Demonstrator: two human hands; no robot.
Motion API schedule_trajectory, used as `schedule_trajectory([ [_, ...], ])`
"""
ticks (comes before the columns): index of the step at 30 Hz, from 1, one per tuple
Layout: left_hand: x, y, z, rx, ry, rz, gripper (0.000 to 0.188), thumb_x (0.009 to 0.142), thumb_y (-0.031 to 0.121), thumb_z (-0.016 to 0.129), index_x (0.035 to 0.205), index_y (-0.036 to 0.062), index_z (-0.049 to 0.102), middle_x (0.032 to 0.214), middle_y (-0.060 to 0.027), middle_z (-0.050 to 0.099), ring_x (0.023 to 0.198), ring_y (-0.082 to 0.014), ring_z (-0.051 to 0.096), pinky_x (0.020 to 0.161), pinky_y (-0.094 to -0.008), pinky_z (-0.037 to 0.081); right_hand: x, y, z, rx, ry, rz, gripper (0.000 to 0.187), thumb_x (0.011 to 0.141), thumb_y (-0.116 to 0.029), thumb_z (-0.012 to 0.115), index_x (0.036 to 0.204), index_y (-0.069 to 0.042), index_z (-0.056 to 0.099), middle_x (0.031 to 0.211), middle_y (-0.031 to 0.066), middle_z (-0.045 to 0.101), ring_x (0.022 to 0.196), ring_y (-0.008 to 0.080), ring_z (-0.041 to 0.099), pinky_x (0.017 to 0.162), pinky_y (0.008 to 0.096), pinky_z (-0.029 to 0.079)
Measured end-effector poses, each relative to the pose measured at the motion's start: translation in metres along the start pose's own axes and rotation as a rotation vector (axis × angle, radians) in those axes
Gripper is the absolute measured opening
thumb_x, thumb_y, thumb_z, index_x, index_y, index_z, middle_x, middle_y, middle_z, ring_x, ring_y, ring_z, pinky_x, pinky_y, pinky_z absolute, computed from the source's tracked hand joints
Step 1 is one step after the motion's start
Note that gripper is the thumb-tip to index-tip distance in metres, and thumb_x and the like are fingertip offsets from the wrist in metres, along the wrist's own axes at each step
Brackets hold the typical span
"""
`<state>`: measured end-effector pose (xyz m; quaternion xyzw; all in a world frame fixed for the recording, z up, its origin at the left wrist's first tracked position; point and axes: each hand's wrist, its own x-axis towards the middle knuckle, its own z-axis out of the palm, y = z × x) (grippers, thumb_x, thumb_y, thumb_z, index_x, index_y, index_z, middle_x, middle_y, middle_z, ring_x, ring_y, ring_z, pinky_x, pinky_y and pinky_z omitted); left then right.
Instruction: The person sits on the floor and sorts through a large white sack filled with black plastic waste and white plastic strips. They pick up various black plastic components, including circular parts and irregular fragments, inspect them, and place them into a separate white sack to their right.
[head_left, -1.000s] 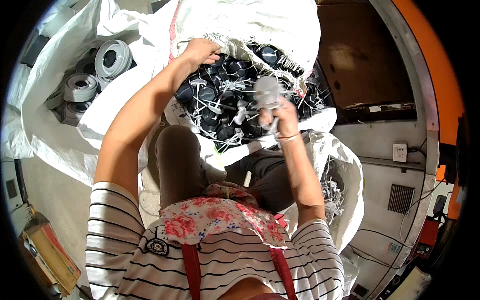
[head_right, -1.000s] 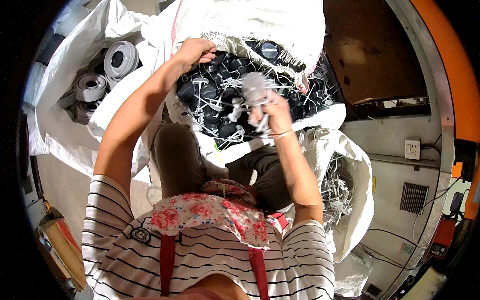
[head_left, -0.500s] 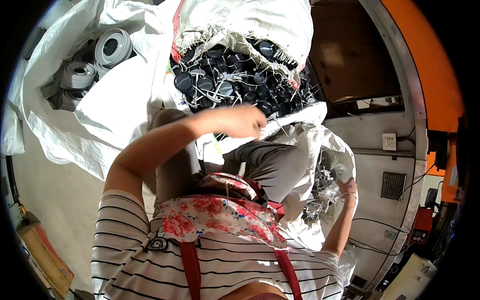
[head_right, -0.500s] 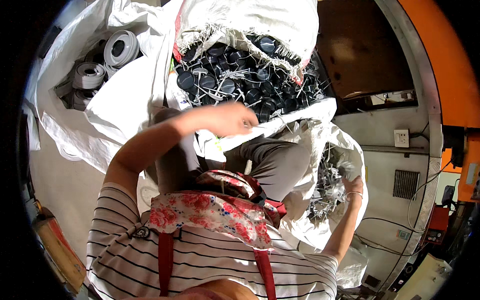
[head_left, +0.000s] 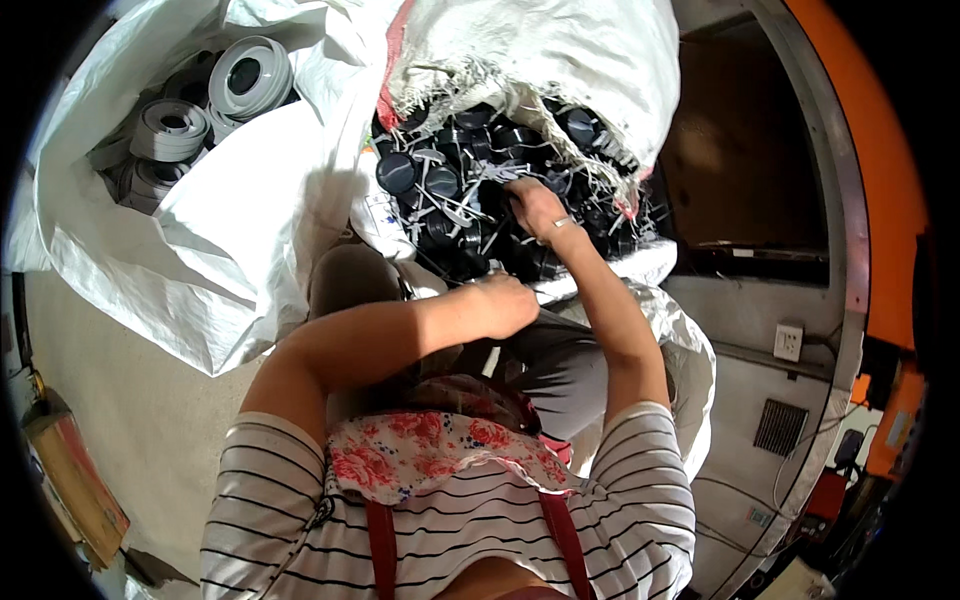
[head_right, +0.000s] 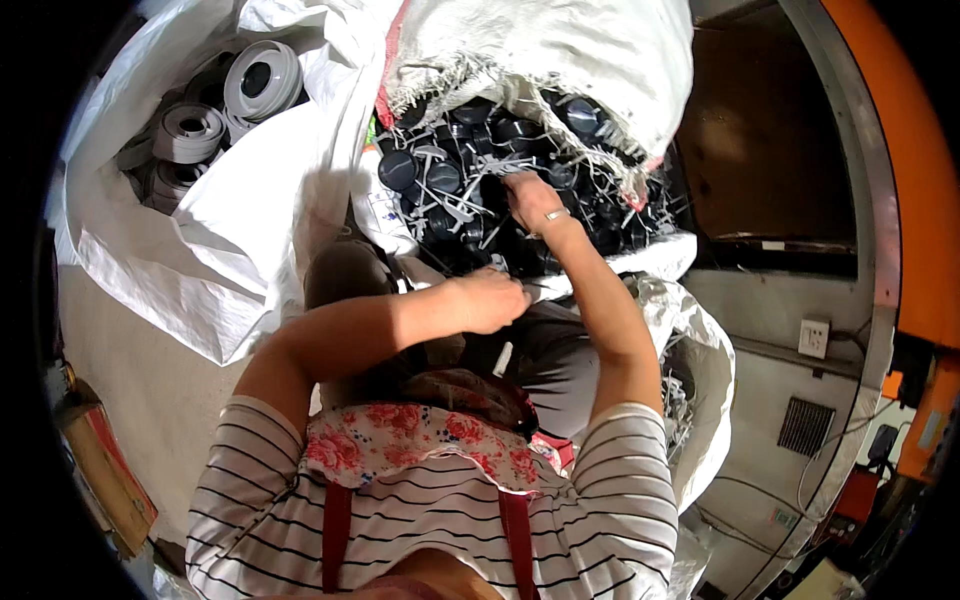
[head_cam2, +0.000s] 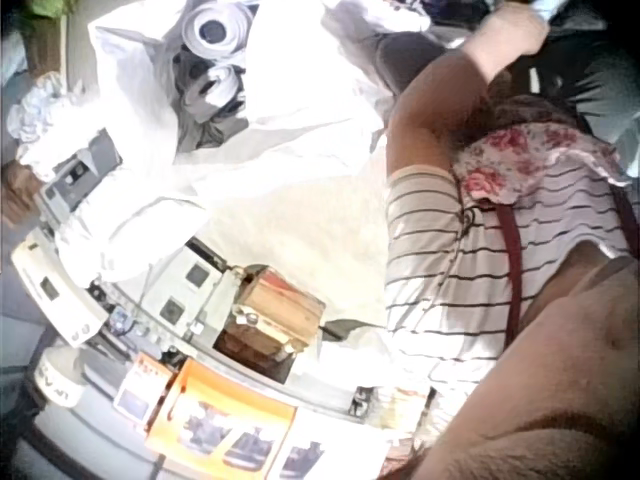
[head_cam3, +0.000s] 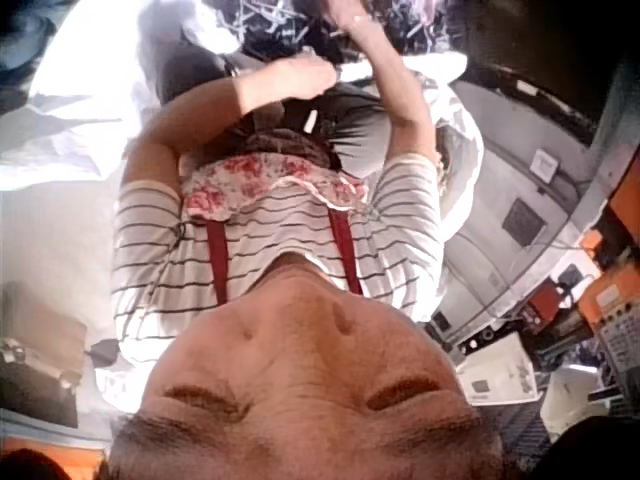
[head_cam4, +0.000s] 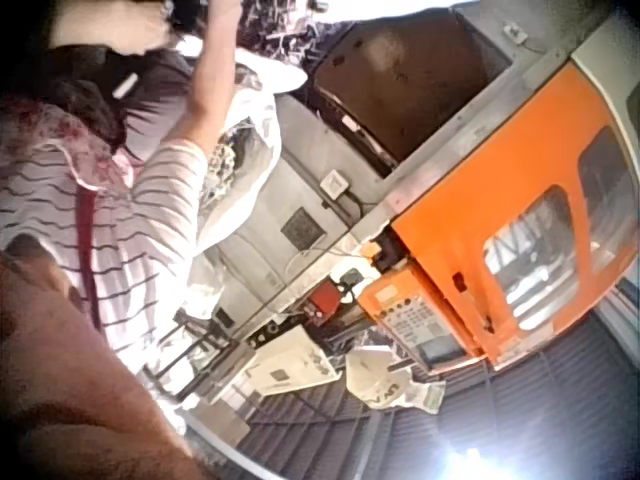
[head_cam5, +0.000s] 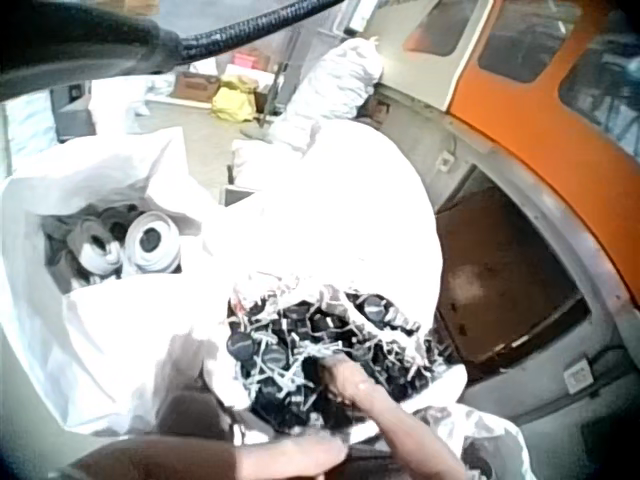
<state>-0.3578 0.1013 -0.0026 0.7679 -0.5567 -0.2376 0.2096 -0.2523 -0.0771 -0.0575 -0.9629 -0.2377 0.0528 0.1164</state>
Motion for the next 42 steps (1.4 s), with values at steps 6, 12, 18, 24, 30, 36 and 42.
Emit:
schedule_trajectory([
  [6,-0.007,-0.005,0.004,0.027,0.162,-0.057,0.022,0.078,0.009,0.050,0.093,-0.0058,0.057,0.091,-0.0186,0.062,0.090,-0.0304,0.062,0.086,-0.0414,0.042,0.088,0.010,0.051,-0.171,-0.434,0.252,0.035,0.084,-0.007,0.041,0.117,-0.007,0.052,0.115,0.0188,0.059,0.108,0.0320,0.056,0.089,0.0367,0.046],
  [12,-0.007,-0.013,0.001,-0.104,0.146,-0.049,0.028,0.077,0.012,0.052,0.096,-0.0094,0.055,0.101,-0.0232,0.059,0.104,-0.0294,0.056,0.093,-0.0390,0.039,0.101,0.005,0.049,-0.385,-0.800,0.252,0.053,0.079,-0.031,0.046,0.128,-0.012,0.048,0.125,0.0154,0.053,0.114,0.0246,0.054,0.093,0.0396,0.044],
  [18,-0.008,-0.008,-0.002,-0.009,0.182,-0.050,0.024,0.080,0.010,0.050,0.094,-0.0070,0.057,0.096,-0.0208,0.061,0.097,-0.0308,0.059,0.095,-0.0439,0.039,0.078,0.028,0.028,-0.265,-0.862,0.287,0.049,0.058,-0.032,0.070,0.098,-0.005,0.066,0.101,0.0176,0.065,0.093,0.0305,0.063,0.080,0.0401,0.050],
  [24,-0.001,-0.009,0.004,-0.011,0.099,-0.032,0.022,0.081,0.010,0.048,0.095,-0.0038,0.059,0.094,-0.0187,0.063,0.094,-0.0302,0.060,0.092,-0.0469,0.040,0.030,0.049,-0.018,-0.237,-0.459,0.294,0.022,0.075,-0.015,0.057,0.092,-0.003,0.064,0.088,0.0187,0.065,0.085,0.0331,0.063,0.074,0.0374,0.051],
  [30,0.001,-0.001,0.010,0.041,-0.017,0.003,0.019,0.076,0.009,0.056,0.091,-0.0011,0.063,0.091,-0.0154,0.066,0.092,-0.0294,0.062,0.088,-0.0489,0.042,-0.030,0.113,-0.037,0.881,0.062,0.754,0.020,0.081,-0.014,0.058,0.090,0.003,0.064,0.071,0.0067,0.062,0.059,0.0146,0.057,0.052,0.0281,0.045],
  [36,-0.003,-0.006,0.013,0.022,-0.026,-0.039,0.020,0.078,0.008,0.053,0.090,-0.0037,0.064,0.093,-0.0169,0.065,0.094,-0.0301,0.062,0.086,-0.0419,0.044,-0.048,0.071,-0.067,0.445,0.103,0.687,0.012,0.082,-0.014,0.061,0.093,-0.009,0.060,0.081,0.0076,0.062,0.065,0.0156,0.059,0.049,0.0293,0.049],
  [42,-0.004,-0.006,0.009,0.078,-0.168,-0.096,0.025,0.081,0.011,0.055,0.101,0.0022,0.066,0.107,-0.0134,0.064,0.104,-0.0278,0.059,0.087,-0.0445,0.043,-0.055,0.018,-0.108,1.316,0.259,0.944,0.012,0.084,-0.011,0.062,0.087,0.001,0.058,0.064,0.0057,0.054,0.048,0.0130,0.048,0.034,0.0236,0.032],
])
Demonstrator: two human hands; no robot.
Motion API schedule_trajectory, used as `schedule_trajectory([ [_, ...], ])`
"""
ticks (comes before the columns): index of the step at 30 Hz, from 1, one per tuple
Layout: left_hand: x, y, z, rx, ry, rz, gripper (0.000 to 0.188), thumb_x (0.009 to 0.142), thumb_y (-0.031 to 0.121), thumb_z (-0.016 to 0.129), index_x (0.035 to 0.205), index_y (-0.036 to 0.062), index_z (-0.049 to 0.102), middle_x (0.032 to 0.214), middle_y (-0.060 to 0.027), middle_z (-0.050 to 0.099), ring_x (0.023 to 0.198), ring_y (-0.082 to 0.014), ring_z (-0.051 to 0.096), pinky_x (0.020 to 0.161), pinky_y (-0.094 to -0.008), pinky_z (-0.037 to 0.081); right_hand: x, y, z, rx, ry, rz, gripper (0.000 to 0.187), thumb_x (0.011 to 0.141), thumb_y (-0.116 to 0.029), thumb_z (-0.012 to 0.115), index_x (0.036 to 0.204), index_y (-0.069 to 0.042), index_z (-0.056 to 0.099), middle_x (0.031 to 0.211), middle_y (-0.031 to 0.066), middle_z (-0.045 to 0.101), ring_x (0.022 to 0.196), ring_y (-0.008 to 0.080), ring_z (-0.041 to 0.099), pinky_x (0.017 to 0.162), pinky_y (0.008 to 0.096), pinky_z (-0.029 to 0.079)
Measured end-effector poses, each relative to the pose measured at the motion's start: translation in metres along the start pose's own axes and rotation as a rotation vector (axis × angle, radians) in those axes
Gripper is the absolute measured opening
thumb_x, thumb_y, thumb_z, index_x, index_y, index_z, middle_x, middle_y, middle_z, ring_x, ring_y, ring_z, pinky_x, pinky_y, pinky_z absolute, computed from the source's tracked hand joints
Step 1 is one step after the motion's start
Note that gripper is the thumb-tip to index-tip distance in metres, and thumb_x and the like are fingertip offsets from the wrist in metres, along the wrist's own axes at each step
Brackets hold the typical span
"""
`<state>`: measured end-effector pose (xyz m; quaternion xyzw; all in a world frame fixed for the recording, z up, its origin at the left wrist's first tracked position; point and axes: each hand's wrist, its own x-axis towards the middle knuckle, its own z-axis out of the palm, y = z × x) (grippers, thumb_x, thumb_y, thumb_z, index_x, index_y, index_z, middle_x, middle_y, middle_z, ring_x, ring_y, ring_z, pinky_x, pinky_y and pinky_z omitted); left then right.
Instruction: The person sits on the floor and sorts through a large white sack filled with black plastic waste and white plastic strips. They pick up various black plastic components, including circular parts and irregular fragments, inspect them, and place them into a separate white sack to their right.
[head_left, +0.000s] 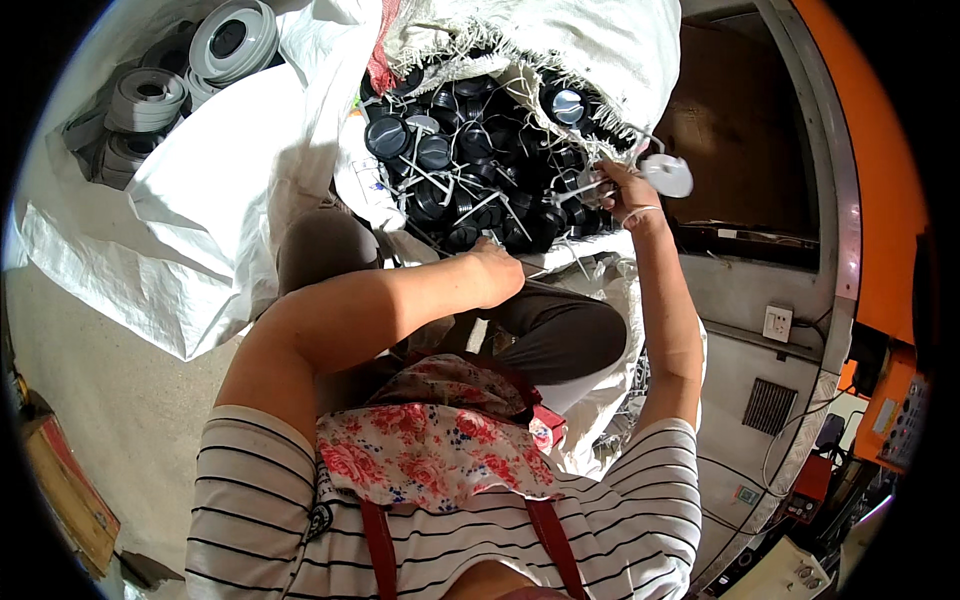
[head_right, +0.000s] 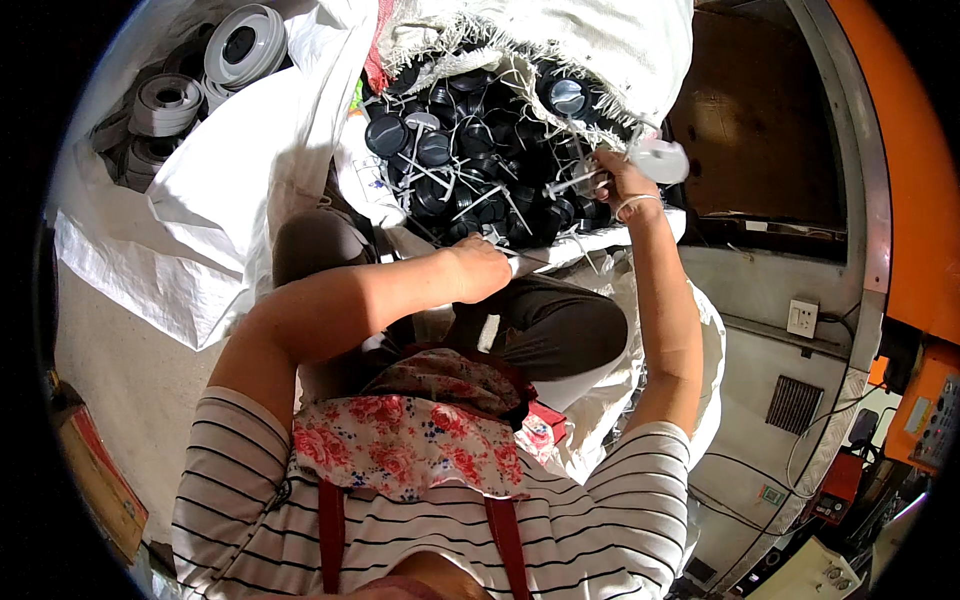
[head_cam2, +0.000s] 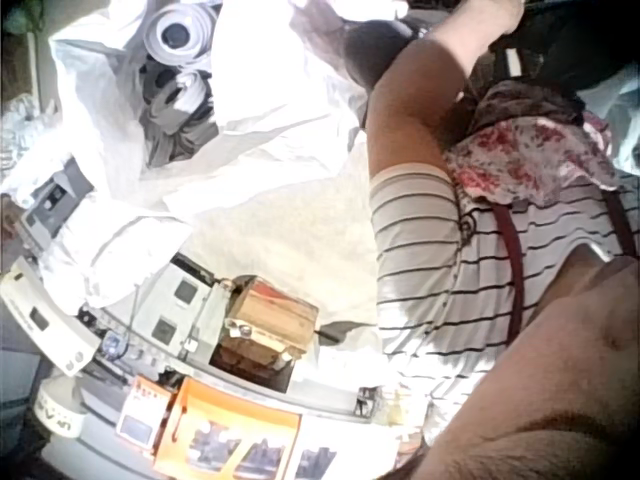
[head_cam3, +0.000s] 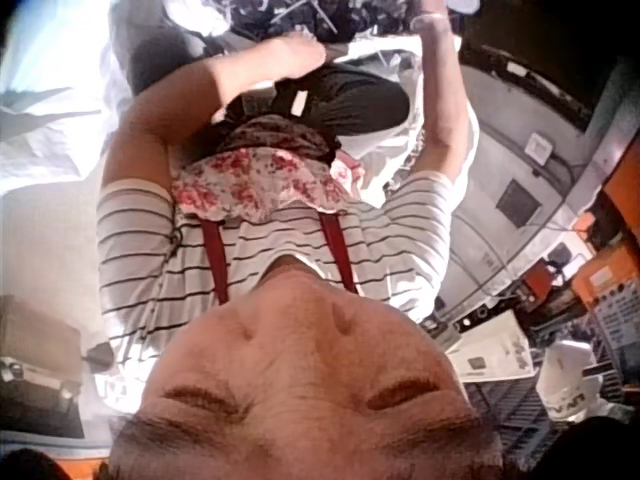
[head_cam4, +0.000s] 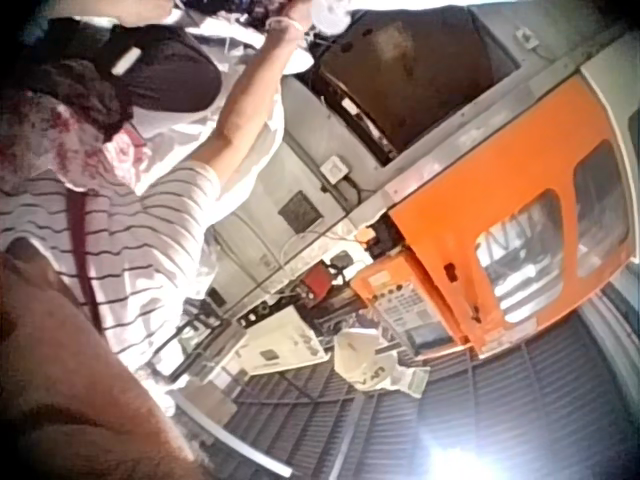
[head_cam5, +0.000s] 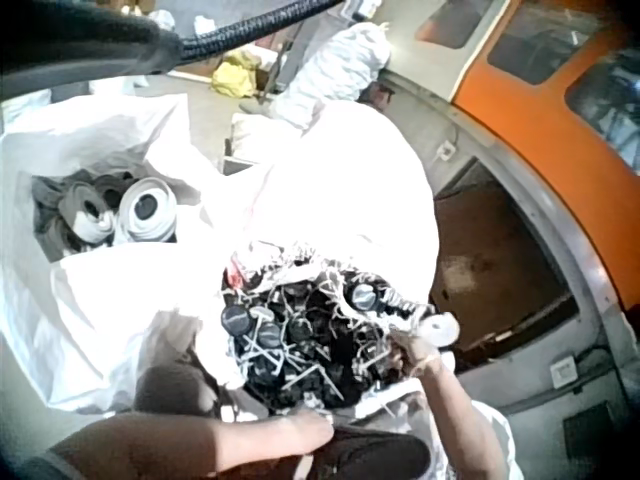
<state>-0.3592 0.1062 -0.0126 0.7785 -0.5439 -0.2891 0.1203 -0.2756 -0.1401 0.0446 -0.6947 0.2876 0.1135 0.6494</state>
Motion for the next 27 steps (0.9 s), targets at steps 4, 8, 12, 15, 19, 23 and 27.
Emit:
schedule_trajectory([
  [4,0.001,-0.002,0.004,-0.005,0.032,-0.006,0.021,0.076,0.009,0.055,0.093,0.0019,0.066,0.098,-0.0143,0.065,0.096,-0.0290,0.062,0.082,-0.0433,0.045,-0.038,-0.010,-0.006,0.238,-0.026,-0.050,0.014,0.087,-0.013,0.059,0.091,0.000,0.059,0.069,0.0042,0.055,0.051,0.0085,0.045,0.037,0.0198,0.032],
  [8,0.002,-0.006,0.011,0.001,0.064,0.019,0.018,0.073,0.008,0.057,0.087,0.0016,0.067,0.092,-0.0162,0.066,0.091,-0.0311,0.063,0.079,-0.0434,0.046,-0.105,-0.030,-0.044,0.173,-0.047,-0.174,0.023,0.089,-0.020,0.057,0.098,0.001,0.057,0.074,0.0027,0.055,0.053,0.0047,0.041,0.039,0.0162,0.032],
  [12,0.001,-0.006,0.018,0.053,-0.009,0.030,0.018,0.073,0.008,0.057,0.085,0.0009,0.068,0.091,-0.0158,0.066,0.091,-0.0311,0.063,0.079,-0.0435,0.046,-0.187,-0.034,-0.064,0.105,0.279,-0.371,0.028,0.092,-0.019,0.050,0.105,0.006,0.056,0.074,0.0026,0.055,0.054,0.0041,0.042,0.048,0.0178,0.040],
  [15,0.001,-0.008,0.030,0.118,-0.013,0.037,0.017,0.073,0.009,0.058,0.085,0.0017,0.068,0.090,-0.0147,0.066,0.090,-0.0304,0.063,0.078,-0.0437,0.046,-0.243,-0.026,-0.164,0.067,0.100,-0.430,0.029,0.092,-0.019,0.051,0.104,0.006,0.057,0.074,0.0039,0.055,0.055,0.0031,0.044,0.052,0.0212,0.044],
  [19,-0.004,0.014,0.020,0.138,-0.099,0.121,0.024,0.075,0.010,0.063,0.097,0.0036,0.068,0.102,-0.0101,0.066,0.095,-0.0255,0.063,0.079,-0.0451,0.045,-0.307,0.069,-0.351,-0.127,0.839,-0.192,0.037,0.084,-0.024,0.065,0.113,-0.004,0.052,0.070,0.0028,0.058,0.047,0.0096,0.049,0.038,0.0259,0.040],
  [23,-0.006,0.013,0.034,0.127,-0.068,0.134,0.018,0.073,0.010,0.058,0.087,0.0033,0.068,0.090,-0.0116,0.067,0.088,-0.0288,0.064,0.079,-0.0459,0.046,-0.295,0.108,-0.343,-1.657,0.861,0.414,0.059,0.069,-0.017,0.073,0.122,-0.004,0.048,0.101,0.0189,0.060,0.089,0.0320,0.056,0.074,0.0391,0.045],
  [27,-0.007,0.005,0.043,0.117,-0.024,0.076,0.020,0.075,0.010,0.062,0.093,0.0038,0.068,0.097,-0.0089,0.067,0.094,-0.0254,0.063,0.079,-0.0452,0.045,-0.188,0.032,-0.113,-1.214,0.445,-0.132,0.047,0.076,-0.018,0.067,0.117,0.001,0.053,0.100,0.0190,0.064,0.091,0.0242,0.063,0.077,0.0334,0.048],
])
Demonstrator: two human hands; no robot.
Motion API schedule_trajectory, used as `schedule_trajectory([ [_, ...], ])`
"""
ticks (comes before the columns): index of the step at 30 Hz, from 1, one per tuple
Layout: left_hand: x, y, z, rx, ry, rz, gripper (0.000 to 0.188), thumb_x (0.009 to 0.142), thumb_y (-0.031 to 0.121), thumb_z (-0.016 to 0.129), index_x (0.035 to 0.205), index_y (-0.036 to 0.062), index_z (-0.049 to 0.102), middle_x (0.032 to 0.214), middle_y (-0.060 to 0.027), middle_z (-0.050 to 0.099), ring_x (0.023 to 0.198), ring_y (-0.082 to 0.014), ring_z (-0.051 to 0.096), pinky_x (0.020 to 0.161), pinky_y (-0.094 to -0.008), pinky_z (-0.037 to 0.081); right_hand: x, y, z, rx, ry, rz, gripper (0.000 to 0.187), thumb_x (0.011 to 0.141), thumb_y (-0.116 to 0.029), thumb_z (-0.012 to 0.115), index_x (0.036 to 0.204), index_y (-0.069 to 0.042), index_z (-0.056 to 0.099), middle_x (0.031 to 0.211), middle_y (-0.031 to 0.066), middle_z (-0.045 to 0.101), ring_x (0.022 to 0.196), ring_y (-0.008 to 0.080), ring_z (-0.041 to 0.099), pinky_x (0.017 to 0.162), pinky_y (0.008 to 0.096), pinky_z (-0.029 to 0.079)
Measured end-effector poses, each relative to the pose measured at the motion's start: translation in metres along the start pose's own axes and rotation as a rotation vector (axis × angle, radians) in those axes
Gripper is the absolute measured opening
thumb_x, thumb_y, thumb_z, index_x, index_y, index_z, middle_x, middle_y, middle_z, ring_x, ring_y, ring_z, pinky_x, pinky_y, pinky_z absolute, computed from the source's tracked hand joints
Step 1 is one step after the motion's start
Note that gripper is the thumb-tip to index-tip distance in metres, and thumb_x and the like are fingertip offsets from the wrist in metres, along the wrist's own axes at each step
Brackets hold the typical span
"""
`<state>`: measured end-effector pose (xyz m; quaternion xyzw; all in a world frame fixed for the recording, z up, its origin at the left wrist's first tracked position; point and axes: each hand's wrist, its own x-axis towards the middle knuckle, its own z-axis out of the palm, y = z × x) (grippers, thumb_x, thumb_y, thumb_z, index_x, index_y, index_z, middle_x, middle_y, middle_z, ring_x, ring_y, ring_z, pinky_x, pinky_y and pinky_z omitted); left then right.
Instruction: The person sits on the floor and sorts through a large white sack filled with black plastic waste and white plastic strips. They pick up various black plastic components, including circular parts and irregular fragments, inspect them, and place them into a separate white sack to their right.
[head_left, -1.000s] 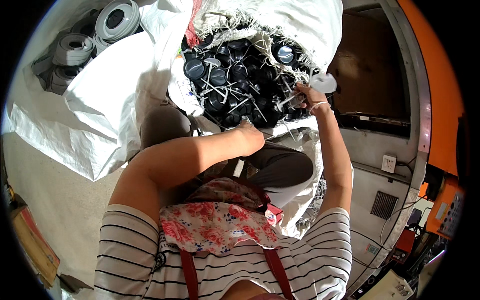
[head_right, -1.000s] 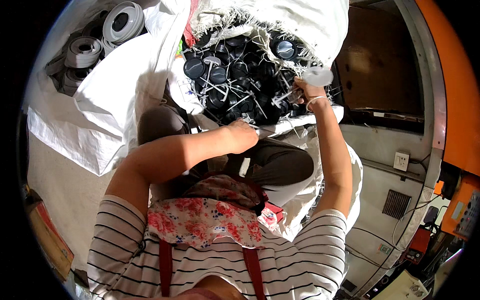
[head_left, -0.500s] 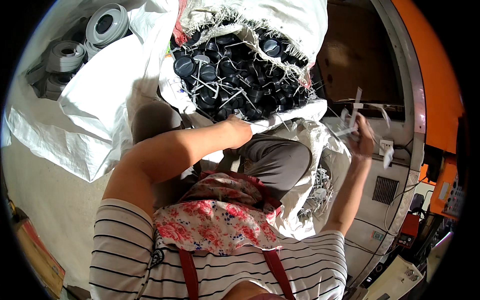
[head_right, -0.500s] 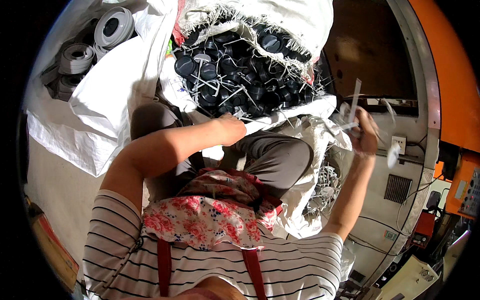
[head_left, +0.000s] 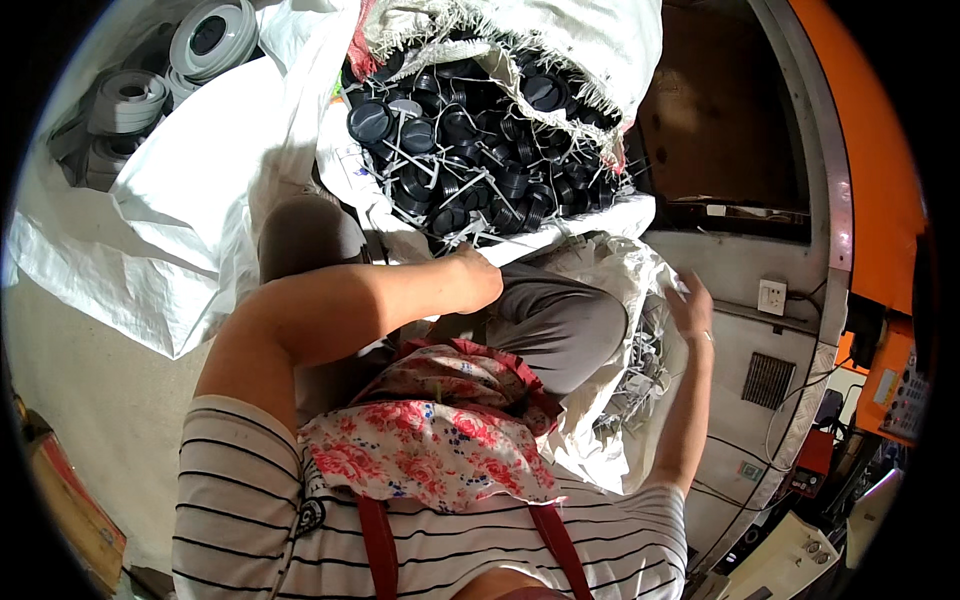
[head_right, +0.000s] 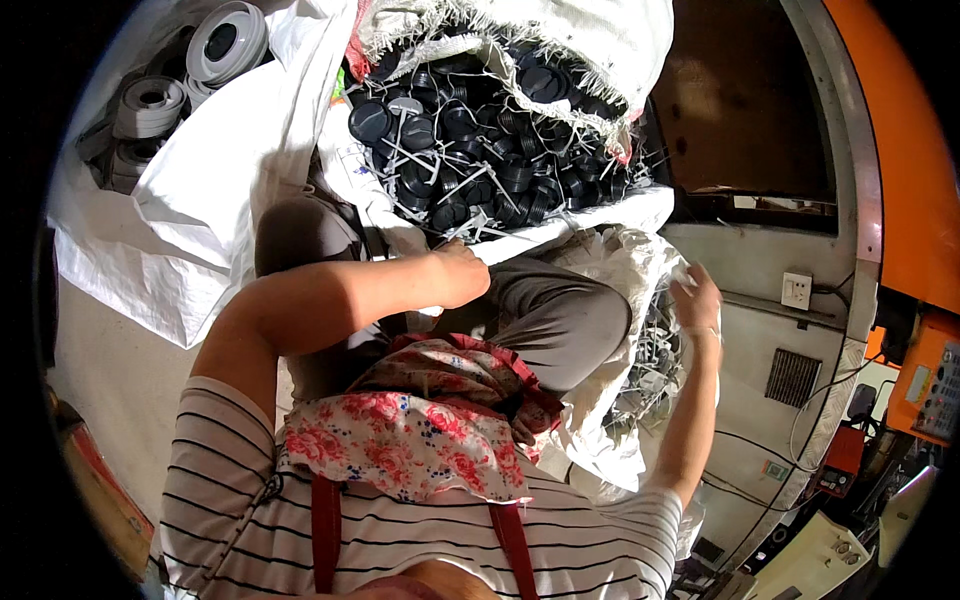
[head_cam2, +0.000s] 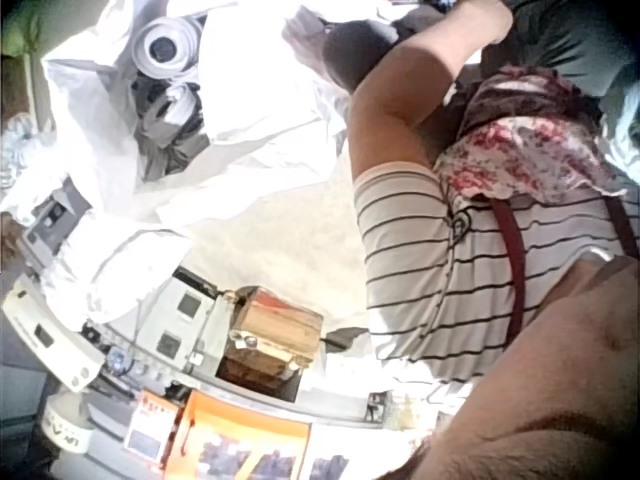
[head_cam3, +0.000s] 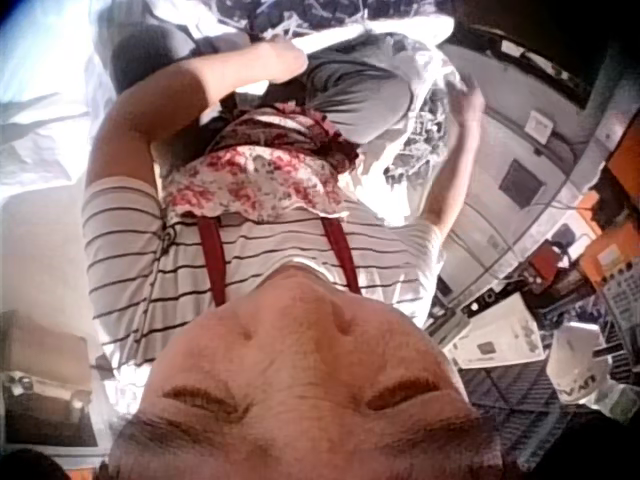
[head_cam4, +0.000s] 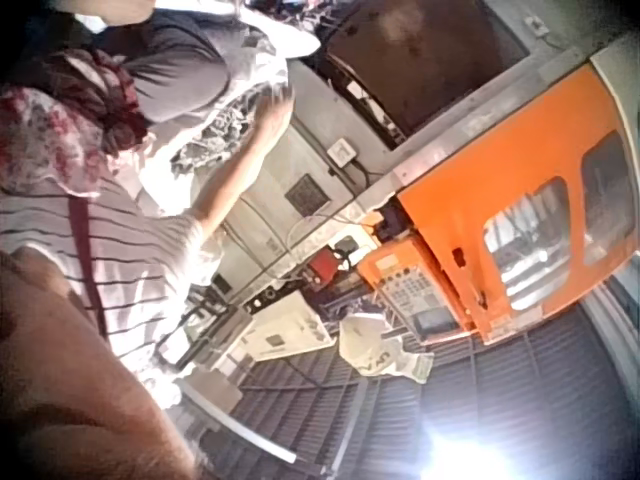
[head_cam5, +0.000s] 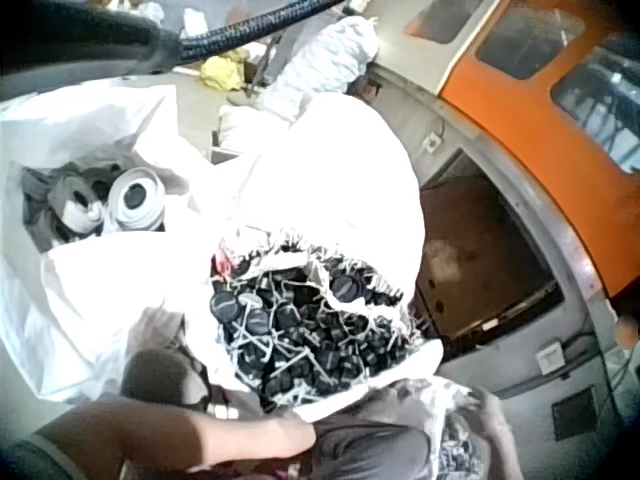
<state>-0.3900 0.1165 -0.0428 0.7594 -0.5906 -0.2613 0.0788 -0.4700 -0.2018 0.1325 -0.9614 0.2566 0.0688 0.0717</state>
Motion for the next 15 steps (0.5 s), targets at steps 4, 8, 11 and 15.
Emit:
schedule_trajectory([
  [4,0.007,0.000,-0.009,-0.040,0.014,0.018,0.020,0.074,0.011,0.063,0.092,0.0040,0.068,0.095,-0.0099,0.067,0.095,-0.0254,0.062,0.078,-0.0447,0.043,0.054,-0.136,0.086,0.101,-0.121,-0.440,0.042,0.081,-0.030,0.064,0.108,0.001,0.056,0.105,0.0209,0.062,0.095,0.0340,0.061,0.081,0.0384,0.047],
  [8,0.002,-0.005,-0.017,-0.051,0.027,0.004,0.021,0.075,0.008,0.056,0.089,-0.0024,0.068,0.093,-0.0171,0.066,0.091,-0.0328,0.063,0.082,-0.0461,0.046,0.106,-0.244,0.156,-0.429,-0.261,-0.344,0.039,0.085,-0.038,0.054,0.099,-0.003,0.065,0.100,0.0189,0.064,0.095,0.0342,0.061,0.083,0.0404,0.049],
  [11,0.001,-0.006,-0.021,-0.093,0.020,-0.022,0.020,0.073,0.008,0.058,0.087,-0.0027,0.068,0.089,-0.0180,0.066,0.088,-0.0322,0.063,0.084,-0.0457,0.045,0.127,-0.257,0.195,-0.589,-0.344,-0.366,0.036,0.087,-0.033,0.048,0.102,-0.006,0.066,0.108,0.0119,0.064,0.101,0.0279,0.062,0.084,0.0350,0.049],
  [15,0.002,-0.003,-0.016,-0.130,0.106,-0.049,0.021,0.073,0.010,0.059,0.087,-0.0026,0.067,0.089,-0.0180,0.065,0.092,-0.0311,0.062,0.087,-0.0437,0.043,0.133,-0.256,0.221,-0.654,-0.481,-0.327,0.035,0.083,-0.023,0.045,0.109,-0.009,0.065,0.116,0.0094,0.061,0.108,0.0235,0.059,0.089,0.0325,0.046],
])
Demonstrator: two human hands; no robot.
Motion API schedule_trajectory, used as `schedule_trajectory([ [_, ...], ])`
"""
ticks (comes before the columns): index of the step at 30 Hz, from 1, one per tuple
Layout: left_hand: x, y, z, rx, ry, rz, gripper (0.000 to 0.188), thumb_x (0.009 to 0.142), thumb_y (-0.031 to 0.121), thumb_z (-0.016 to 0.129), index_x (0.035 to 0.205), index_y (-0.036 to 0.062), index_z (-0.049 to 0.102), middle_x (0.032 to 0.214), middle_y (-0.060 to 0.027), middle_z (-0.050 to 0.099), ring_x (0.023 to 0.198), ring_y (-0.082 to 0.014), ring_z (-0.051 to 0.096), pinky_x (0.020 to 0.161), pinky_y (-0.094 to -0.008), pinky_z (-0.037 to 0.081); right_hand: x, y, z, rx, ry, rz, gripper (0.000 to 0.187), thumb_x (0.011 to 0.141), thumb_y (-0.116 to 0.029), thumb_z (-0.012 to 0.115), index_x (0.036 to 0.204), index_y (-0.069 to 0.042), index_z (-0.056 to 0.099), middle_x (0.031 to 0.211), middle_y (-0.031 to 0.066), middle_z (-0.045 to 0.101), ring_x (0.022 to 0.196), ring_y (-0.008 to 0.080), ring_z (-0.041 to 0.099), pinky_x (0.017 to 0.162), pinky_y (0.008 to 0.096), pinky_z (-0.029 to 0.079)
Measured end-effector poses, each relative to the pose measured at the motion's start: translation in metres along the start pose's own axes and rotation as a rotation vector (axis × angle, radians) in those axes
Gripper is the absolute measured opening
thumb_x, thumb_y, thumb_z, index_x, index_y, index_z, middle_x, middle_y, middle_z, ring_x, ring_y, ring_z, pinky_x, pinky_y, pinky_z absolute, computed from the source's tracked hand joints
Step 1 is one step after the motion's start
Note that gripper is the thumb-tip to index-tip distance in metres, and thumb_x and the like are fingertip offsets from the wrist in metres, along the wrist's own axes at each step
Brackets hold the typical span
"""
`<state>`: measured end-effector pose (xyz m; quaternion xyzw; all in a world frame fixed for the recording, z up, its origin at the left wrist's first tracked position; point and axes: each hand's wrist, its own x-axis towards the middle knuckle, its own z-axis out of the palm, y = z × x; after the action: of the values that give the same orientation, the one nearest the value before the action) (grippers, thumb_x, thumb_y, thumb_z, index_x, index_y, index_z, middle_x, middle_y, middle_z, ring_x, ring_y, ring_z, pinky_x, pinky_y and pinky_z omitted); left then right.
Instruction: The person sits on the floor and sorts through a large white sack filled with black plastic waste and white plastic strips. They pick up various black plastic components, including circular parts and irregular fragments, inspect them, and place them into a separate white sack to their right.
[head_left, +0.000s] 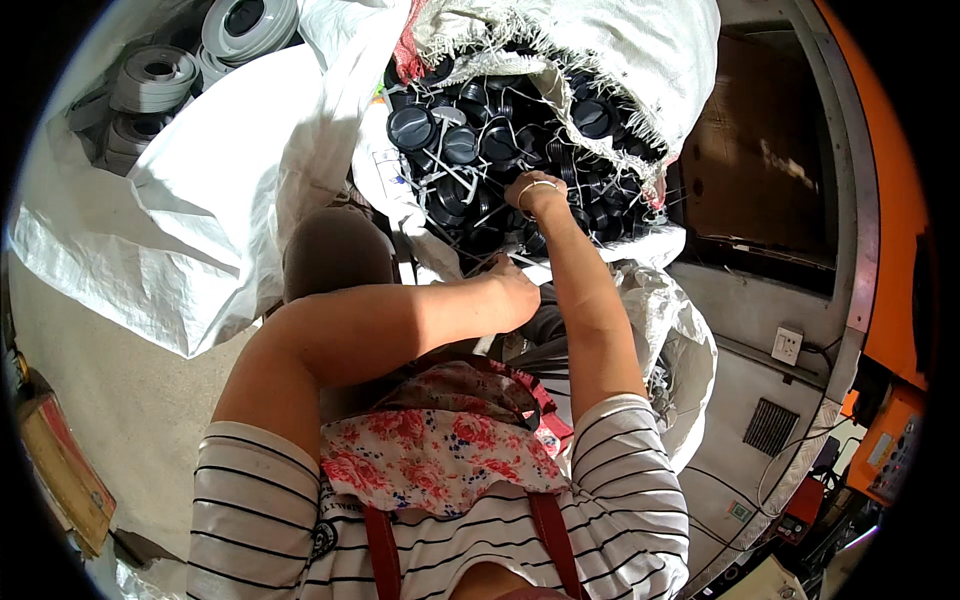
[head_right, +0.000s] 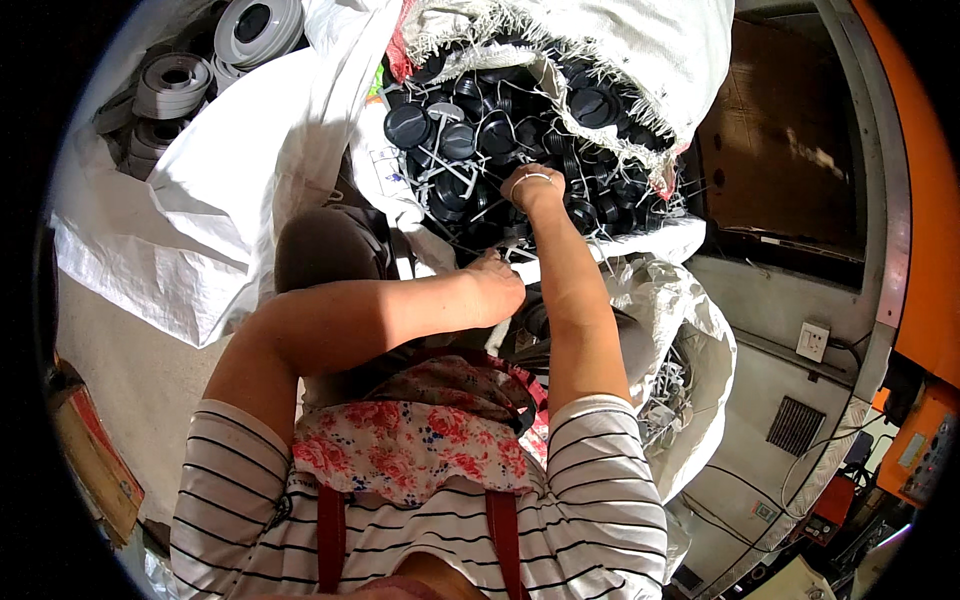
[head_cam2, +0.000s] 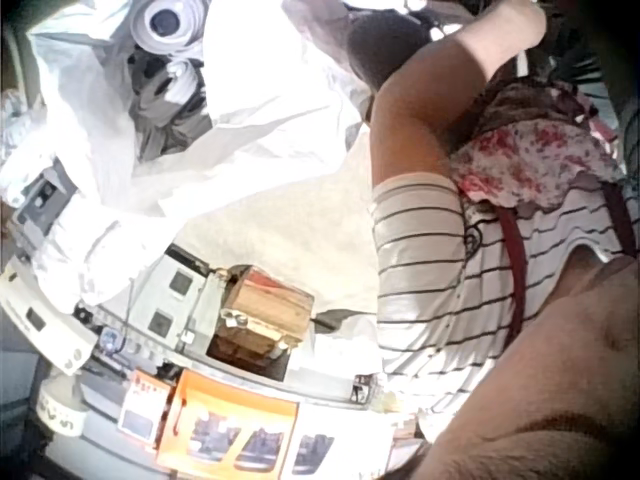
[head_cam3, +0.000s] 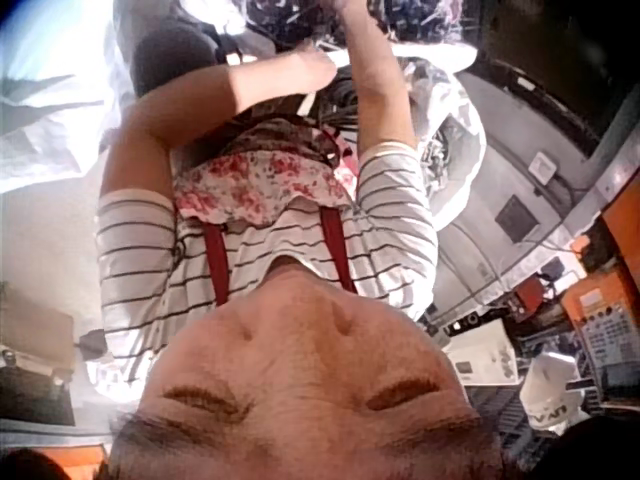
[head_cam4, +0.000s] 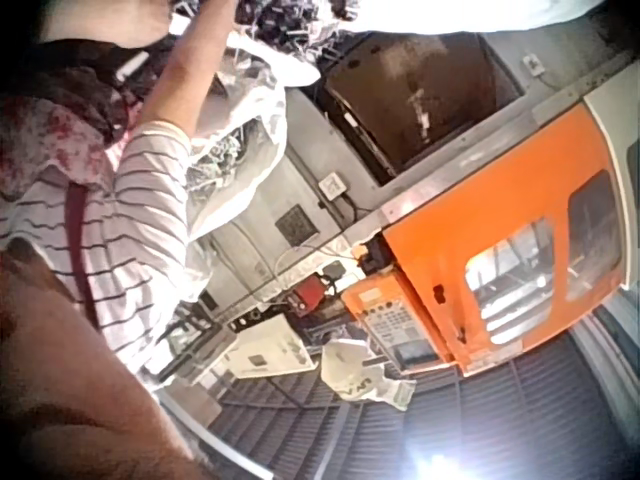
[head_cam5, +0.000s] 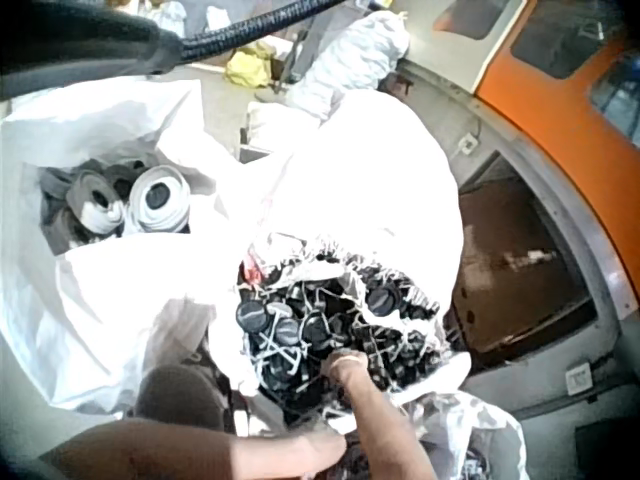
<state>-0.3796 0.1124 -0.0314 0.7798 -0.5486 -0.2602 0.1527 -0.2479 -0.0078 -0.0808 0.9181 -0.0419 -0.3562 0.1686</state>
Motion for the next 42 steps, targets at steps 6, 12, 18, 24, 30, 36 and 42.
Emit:
schedule_trajectory([
  [6,0.005,0.003,-0.001,-0.014,-0.011,0.019,0.019,0.073,0.012,0.059,0.085,0.0010,0.069,0.092,-0.0151,0.066,0.094,-0.0292,0.061,0.087,-0.0434,0.042,0.028,-0.001,0.031,0.169,-0.167,-0.013,0.033,0.080,-0.020,0.050,0.105,-0.007,0.066,0.115,0.0119,0.061,0.108,0.0266,0.059,0.089,0.0355,0.047],
  [12,-0.007,-0.001,-0.005,0.072,0.046,0.042,0.015,0.071,0.013,0.060,0.079,0.0037,0.069,0.085,-0.0121,0.067,0.088,-0.0273,0.062,0.083,-0.0442,0.043,0.049,0.063,0.068,-0.317,0.193,-0.375,0.027,0.084,-0.019,0.049,0.093,-0.001,0.067,0.095,0.0194,0.065,0.092,0.0305,0.063,0.078,0.0348,0.051],
  [18,-0.006,-0.004,0.018,0.020,0.083,0.040,0.012,0.069,0.012,0.062,0.075,0.0047,0.069,0.081,-0.0103,0.067,0.084,-0.0268,0.063,0.080,-0.0470,0.044,-0.050,0.079,-0.031,1.051,0.253,-0.059,0.031,0.086,-0.023,0.052,0.076,0.005,0.059,0.063,0.0159,0.062,0.049,0.0219,0.061,0.045,0.0324,0.048],
  [24,-0.011,0.018,0.026,0.051,-0.248,0.142,0.017,0.075,0.012,0.057,0.085,0.0037,0.069,0.092,-0.0115,0.068,0.090,-0.0289,0.064,0.083,-0.0441,0.044,-0.090,0.089,0.030,1.078,0.214,-0.062,0.032,0.089,-0.027,0.055,0.086,0.005,0.058,0.070,0.0162,0.064,0.057,0.0220,0.064,0.050,0.0325,0.050],
  [30,-0.010,0.018,0.037,0.145,-0.221,0.132,0.019,0.078,0.013,0.056,0.087,0.0054,0.070,0.094,-0.0124,0.067,0.093,-0.0273,0.063,0.084,-0.0424,0.045,-0.079,0.051,0.121,0.561,0.167,-0.220,0.042,0.082,-0.035,0.060,0.095,0.005,0.055,0.088,0.0288,0.060,0.084,0.0420,0.059,0.075,0.0434,0.048],
  [36,-0.011,0.017,0.024,0.151,-0.284,0.118,0.020,0.077,0.013,0.056,0.089,0.0051,0.071,0.092,-0.0109,0.068,0.092,-0.0273,0.064,0.085,-0.0426,0.045,-0.051,0.009,0.141,0.213,0.218,-0.060,0.075,0.078,-0.038,0.064,0.129,0.004,0.027,0.097,0.0238,0.061,0.088,0.0354,0.062,0.075,0.0402,0.051],
  [42,-0.011,0.018,0.027,0.165,-0.216,0.133,0.019,0.077,0.014,0.058,0.087,0.0053,0.071,0.089,-0.0087,0.069,0.089,-0.0268,0.064,0.084,-0.0423,0.045,-0.039,0.022,0.139,0.541,0.519,-0.286,0.021,0.085,-0.021,0.054,0.088,-0.001,0.053,0.070,0.0272,0.059,0.074,0.0400,0.061,0.063,0.0461,0.049],
])
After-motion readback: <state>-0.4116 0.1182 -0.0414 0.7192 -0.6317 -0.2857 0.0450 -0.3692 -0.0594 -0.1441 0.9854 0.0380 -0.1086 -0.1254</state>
